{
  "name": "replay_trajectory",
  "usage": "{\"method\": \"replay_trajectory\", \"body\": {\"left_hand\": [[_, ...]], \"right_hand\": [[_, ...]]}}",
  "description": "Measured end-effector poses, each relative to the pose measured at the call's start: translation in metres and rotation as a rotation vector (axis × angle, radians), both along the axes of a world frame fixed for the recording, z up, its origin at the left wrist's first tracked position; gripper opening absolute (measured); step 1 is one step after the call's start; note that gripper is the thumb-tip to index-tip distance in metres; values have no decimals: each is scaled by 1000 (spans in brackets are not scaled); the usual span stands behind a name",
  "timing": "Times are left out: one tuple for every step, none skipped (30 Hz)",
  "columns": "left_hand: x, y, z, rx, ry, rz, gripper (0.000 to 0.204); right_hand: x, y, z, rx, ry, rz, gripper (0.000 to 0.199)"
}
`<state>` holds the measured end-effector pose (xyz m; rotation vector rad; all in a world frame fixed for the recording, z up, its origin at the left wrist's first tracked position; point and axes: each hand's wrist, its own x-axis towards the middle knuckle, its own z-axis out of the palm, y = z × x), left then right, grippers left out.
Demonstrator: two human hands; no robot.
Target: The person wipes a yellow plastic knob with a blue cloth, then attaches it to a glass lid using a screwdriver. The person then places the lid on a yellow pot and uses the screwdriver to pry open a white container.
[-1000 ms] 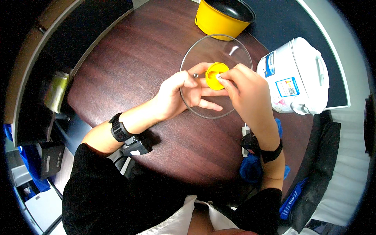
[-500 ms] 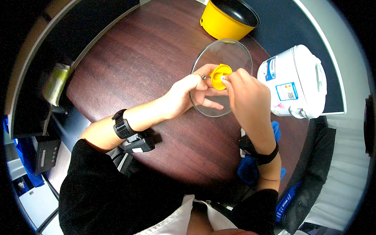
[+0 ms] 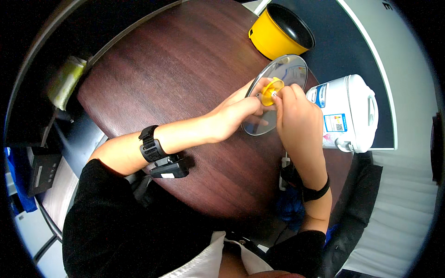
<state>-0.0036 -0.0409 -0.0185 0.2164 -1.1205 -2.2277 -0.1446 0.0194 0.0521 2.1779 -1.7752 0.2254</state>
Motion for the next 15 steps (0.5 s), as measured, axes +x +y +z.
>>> {"method": "replay_trajectory", "body": {"left_hand": [[1,0,-1,-14,-11,6,61],[1,-1,-1,-28,-22,12,60],[2,-2,-2,-41,-34,18,59],[3,-3,0,-88,-53,11,62],[5,-4,2,-136,-72,4,66],[7,-5,3,-183,-92,-4,70],[7,-5,2,-188,-95,-1,70],[7,-5,1,-193,-99,3,70],[7,-5,2,-201,-104,11,70],[7,-4,3,-209,-109,19,71],[8,-3,5,-219,-114,32,70],[7,-4,3,-248,-111,69,67],[7,-4,3,-278,-109,107,63],[4,-5,-2,-331,-95,168,55],[2,-4,-3,-392,-96,217,52]], "right_hand": [[1,0,1,10,-1,-1,8],[2,-1,2,15,-5,-14,9],[2,-2,1,21,-12,-27,9],[3,-3,1,26,-18,-40,10],[3,-4,1,19,-60,-37,10],[3,-5,1,12,-103,-34,10],[3,-6,1,4,-146,-32,11],[3,-7,1,-3,-190,-29,11],[3,-9,1,-11,-236,-26,11],[3,-10,1,-20,-281,-23,12],[3,-10,1,-5,-346,-47,12],[3,-11,1,15,-413,-70,12],[4,-13,0,36,-480,-94,13],[4,-14,-1,54,-514,-124,13],[4,-13,-2,69,-546,-153,14]]}}
